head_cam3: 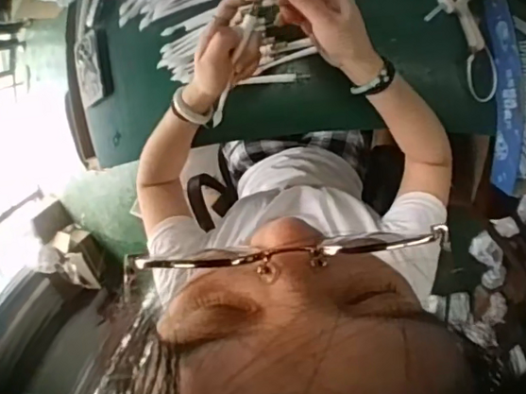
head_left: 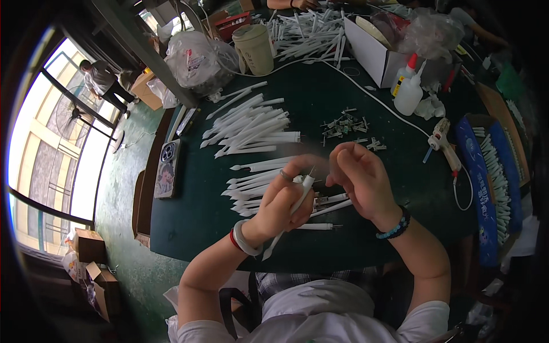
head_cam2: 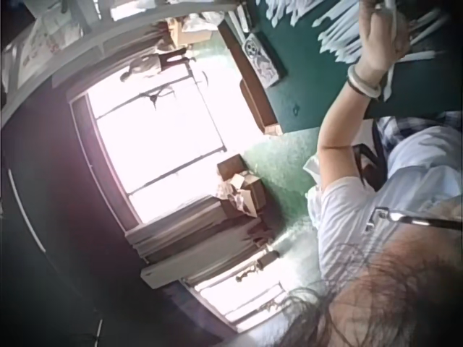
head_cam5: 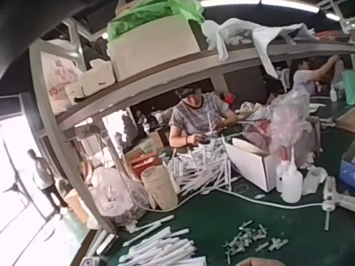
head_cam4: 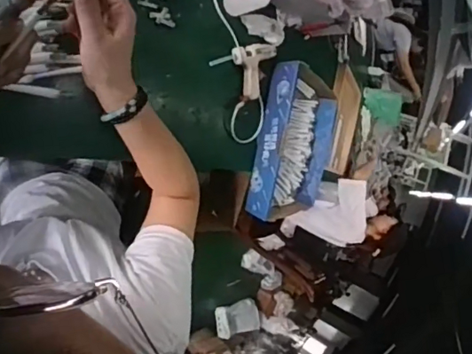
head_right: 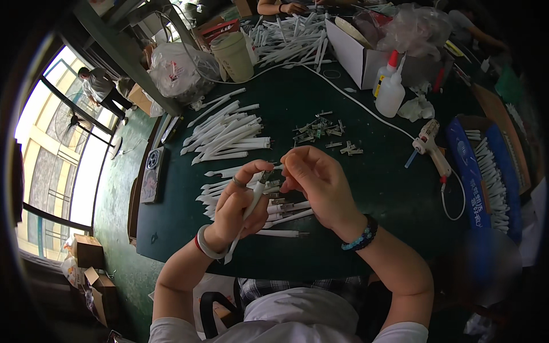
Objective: Assembling small white tubular components by attaching metal clips to them at a factory workbench.
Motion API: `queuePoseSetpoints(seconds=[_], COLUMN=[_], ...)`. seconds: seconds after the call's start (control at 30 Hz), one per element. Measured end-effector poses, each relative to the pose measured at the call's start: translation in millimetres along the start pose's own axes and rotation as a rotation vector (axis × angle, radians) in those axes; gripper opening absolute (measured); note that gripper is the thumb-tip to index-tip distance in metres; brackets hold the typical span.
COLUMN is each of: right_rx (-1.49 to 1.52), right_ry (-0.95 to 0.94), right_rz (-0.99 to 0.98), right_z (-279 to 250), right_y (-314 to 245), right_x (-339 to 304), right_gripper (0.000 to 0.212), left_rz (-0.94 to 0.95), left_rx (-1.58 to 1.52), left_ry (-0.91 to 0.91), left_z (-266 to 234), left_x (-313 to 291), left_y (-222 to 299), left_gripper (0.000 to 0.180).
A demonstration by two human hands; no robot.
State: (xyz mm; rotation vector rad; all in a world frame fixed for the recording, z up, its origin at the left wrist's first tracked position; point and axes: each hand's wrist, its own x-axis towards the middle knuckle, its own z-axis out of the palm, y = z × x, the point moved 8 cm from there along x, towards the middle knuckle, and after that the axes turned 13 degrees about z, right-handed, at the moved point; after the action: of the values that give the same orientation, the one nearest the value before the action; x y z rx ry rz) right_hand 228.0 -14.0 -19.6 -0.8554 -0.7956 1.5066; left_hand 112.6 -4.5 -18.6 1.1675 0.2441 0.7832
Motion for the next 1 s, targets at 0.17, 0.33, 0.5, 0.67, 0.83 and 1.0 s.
queuePoseSetpoints(seconds=[0.17, 0.33, 0.5, 0.67, 0.83, 1.0], right_rx=[-0.105, -0.123, -0.954, -1.604, -1.733, -1.832], right_ry=[0.041, 0.136, 0.416, 0.352, 0.416, 0.393], right_rz=[-0.098, -0.095, -0.459, -0.363, -0.503, -0.491], right_z=[-14, -30, -64, -66, -65, -56], right_y=[-17, -23, -91, -54, -38, -32], right_x=[3, 6, -3, 15, 22, 29], right_gripper=[0.021, 0.017, 0.009, 0.008, 0.008, 0.009], left_rz=[-0.034, 0.005, 0.259, 0.360, 0.327, 0.361], left_rx=[-0.180, -0.086, 1.256, 1.386, 1.293, 1.573], left_ry=[0.008, -0.025, -0.121, -0.301, -0.192, -0.037], left_z=[0, -3, -30, -31, -46, -88], left_x=[-1, 0, 10, 8, 14, 28], left_y=[1, 7, 43, 31, 40, 47], left_gripper=[0.051, 0.054, 0.030, 0.016, 0.015, 0.010])
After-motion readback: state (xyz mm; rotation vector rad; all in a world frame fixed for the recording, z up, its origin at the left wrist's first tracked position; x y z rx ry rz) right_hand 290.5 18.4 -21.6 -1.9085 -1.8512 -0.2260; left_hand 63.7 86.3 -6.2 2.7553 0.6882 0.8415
